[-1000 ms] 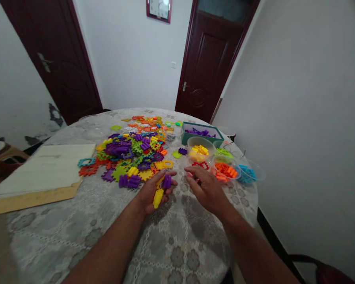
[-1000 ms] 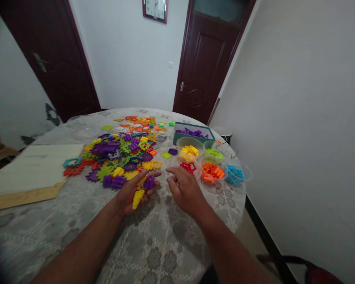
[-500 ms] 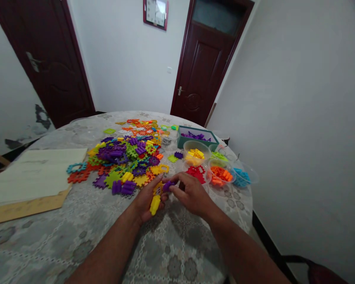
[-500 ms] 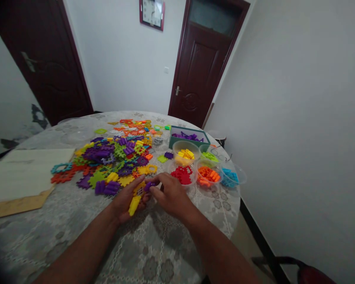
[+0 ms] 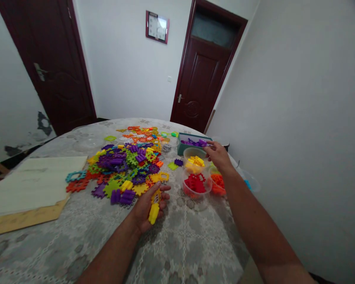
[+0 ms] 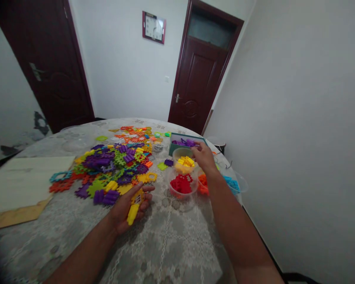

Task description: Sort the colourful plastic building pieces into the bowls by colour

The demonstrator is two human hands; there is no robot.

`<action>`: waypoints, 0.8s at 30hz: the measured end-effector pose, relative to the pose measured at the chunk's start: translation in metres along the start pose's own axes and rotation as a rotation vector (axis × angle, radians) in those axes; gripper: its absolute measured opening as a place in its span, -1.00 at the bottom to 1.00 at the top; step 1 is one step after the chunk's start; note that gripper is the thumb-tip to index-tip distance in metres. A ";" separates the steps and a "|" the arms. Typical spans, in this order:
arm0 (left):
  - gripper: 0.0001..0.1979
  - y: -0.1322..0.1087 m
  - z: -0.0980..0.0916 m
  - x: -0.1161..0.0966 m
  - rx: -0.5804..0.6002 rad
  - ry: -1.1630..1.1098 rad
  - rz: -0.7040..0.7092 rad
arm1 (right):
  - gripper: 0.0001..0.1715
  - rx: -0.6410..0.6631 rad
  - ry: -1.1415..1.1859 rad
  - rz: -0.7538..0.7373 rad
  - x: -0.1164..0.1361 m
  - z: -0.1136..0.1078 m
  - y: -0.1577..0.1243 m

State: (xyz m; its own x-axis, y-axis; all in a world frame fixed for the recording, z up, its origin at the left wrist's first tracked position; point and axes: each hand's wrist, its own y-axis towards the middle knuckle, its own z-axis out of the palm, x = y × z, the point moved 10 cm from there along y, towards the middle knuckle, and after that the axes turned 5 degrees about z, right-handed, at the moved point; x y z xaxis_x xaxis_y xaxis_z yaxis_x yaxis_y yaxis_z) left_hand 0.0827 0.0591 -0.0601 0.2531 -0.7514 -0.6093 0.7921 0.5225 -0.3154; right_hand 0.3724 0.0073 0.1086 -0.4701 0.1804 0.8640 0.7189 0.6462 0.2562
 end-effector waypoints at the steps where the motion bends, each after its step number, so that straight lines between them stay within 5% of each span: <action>1: -0.63 0.000 -0.001 0.000 -0.001 -0.004 0.002 | -0.33 -0.054 0.012 0.008 -0.002 -0.007 0.007; 5: -0.63 0.002 -0.002 -0.002 0.006 -0.036 0.012 | -0.46 -0.026 -0.026 -0.044 0.006 0.007 -0.018; 9: -0.60 0.005 -0.003 -0.001 0.017 -0.088 0.013 | -0.71 0.294 -0.144 -0.282 0.044 0.069 -0.114; 12: -0.61 0.008 -0.004 -0.002 0.013 -0.147 0.039 | -0.62 0.541 -0.121 -0.476 0.071 0.114 -0.194; 14: -0.59 0.008 -0.007 -0.004 -0.018 -0.153 0.065 | -0.47 0.595 -0.156 -0.538 0.074 0.135 -0.227; 18: -0.56 0.005 -0.009 -0.009 -0.084 -0.111 0.110 | -0.41 0.510 -0.308 -0.574 0.060 0.155 -0.239; 24: -0.61 0.007 -0.008 -0.011 -0.099 -0.114 0.153 | -0.37 0.448 -0.235 -0.536 0.052 0.141 -0.222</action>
State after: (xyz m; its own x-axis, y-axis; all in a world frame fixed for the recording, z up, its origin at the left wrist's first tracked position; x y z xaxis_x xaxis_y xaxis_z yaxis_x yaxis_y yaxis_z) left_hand 0.0809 0.0743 -0.0608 0.4313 -0.6982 -0.5713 0.6827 0.6666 -0.2993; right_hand 0.1160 -0.0221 0.0359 -0.8313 -0.1237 0.5419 0.1051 0.9224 0.3718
